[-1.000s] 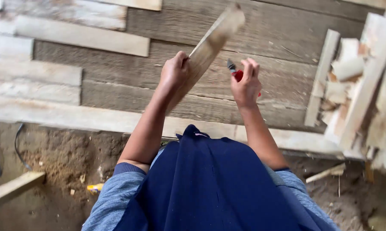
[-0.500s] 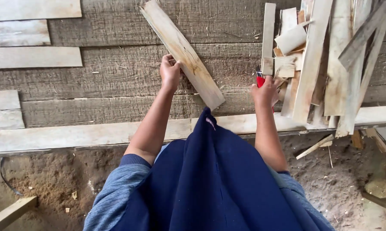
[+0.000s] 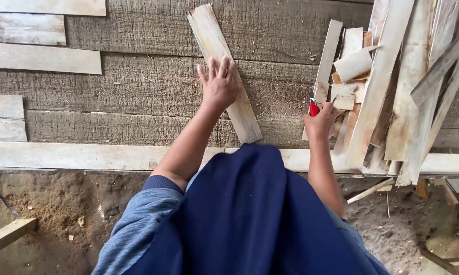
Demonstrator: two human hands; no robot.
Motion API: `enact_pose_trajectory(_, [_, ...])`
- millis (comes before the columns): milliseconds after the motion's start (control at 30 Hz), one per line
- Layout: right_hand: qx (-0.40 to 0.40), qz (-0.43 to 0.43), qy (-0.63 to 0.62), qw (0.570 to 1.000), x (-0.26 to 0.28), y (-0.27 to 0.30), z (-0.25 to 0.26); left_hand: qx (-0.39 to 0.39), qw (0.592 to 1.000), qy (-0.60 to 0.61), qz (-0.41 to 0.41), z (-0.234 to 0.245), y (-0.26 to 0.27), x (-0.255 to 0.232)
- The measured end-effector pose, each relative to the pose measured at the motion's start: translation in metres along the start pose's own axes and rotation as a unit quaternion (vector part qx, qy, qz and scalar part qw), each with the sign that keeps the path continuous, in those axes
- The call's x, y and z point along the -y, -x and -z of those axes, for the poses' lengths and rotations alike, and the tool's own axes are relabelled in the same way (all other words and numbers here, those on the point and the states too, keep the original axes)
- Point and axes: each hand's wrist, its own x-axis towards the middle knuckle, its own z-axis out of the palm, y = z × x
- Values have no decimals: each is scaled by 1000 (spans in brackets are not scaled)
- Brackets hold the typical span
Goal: Trimming and fitting thin wooden strips using a utility knife on a wooden platform.
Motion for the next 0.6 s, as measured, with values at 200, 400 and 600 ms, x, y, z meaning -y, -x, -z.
enact_pose_trajectory(200, [-38, 57, -86, 994, 45, 29, 18, 20, 1000, 0, -21, 2, -8, 15])
enact_pose_trajectory(400, [-17, 268, -136, 954, 129, 75, -1, -35, 998, 30, -44, -27, -20, 42])
enact_pose_trajectory(600, [-37, 382, -7, 923, 170, 86, -48, -30, 996, 87, -10, 18, -8, 36])
